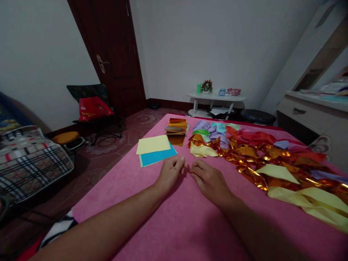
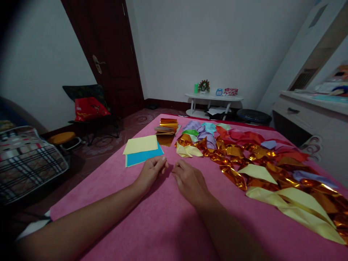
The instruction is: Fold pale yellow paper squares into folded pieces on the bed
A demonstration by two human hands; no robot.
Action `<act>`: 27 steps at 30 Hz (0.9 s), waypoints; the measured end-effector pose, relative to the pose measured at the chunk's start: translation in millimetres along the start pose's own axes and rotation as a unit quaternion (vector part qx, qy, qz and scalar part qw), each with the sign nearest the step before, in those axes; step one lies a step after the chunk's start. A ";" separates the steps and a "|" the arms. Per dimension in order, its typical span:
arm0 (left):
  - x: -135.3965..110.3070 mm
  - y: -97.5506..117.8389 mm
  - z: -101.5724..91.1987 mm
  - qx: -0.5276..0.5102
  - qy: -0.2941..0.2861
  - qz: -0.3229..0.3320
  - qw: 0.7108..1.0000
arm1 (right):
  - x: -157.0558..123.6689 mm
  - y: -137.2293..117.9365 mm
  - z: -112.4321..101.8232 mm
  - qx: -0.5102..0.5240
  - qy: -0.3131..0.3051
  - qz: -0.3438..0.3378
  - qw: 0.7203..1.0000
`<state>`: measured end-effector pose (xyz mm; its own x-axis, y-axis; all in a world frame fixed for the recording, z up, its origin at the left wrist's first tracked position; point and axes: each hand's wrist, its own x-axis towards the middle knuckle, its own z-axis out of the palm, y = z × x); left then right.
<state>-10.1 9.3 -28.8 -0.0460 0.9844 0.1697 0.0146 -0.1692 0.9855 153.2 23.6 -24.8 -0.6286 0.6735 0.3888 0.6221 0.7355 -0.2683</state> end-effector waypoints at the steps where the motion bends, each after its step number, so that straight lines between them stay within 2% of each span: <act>1: -0.2 -0.1 0.3 0.010 -0.017 0.006 1.000 | 0.2 0.2 -0.7 0.000 0.012 0.009 1.000; 4: -0.8 -0.3 0.7 0.041 -0.051 0.020 0.998 | 1.1 5.0 -1.3 -0.019 0.074 0.040 0.996; 7: -0.6 -1.1 0.4 0.051 -0.056 0.015 0.997 | 3.5 13.7 1.9 -0.053 0.122 0.056 0.989; 12: -2.3 -2.7 2.4 0.051 -0.057 0.015 0.997 | 6.7 17.4 5.1 -0.054 0.083 0.034 0.995; 15: -4.2 -1.4 4.0 0.062 -0.051 0.028 0.996 | 5.2 12.7 -0.3 -0.020 0.097 0.003 0.995; 17: -1.4 1.7 -0.3 0.104 -0.023 0.060 0.993 | 3.6 10.3 -4.8 0.003 0.110 -0.002 0.994; 19: 7.3 6.3 -13.1 0.186 0.027 0.110 0.976 | 2.2 9.5 -7.9 0.016 0.113 -0.003 0.994; 22: 29.8 11.0 -49.5 0.355 0.090 0.178 0.913 | 1.4 9.3 -9.1 0.016 0.104 -0.006 0.994; 23: 38.1 10.1 -64.1 0.411 0.090 0.171 0.891 | 1.4 9.0 -8.9 0.015 0.097 -0.007 0.995; 25: 52.9 3.7 -91.9 0.491 0.077 0.105 0.862 | 1.9 8.2 -8.2 0.013 0.080 -0.008 0.997; 27: 62.8 -7.0 -113.2 0.509 0.052 0.044 0.858 | 2.2 7.3 -7.5 0.015 0.068 -0.010 0.998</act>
<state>-126.2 66.9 -24.3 -0.0885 0.9511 0.2959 0.8855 -0.0609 0.4606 159.8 29.9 -19.3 -0.5704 0.6444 0.5093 0.5950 0.7516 -0.2847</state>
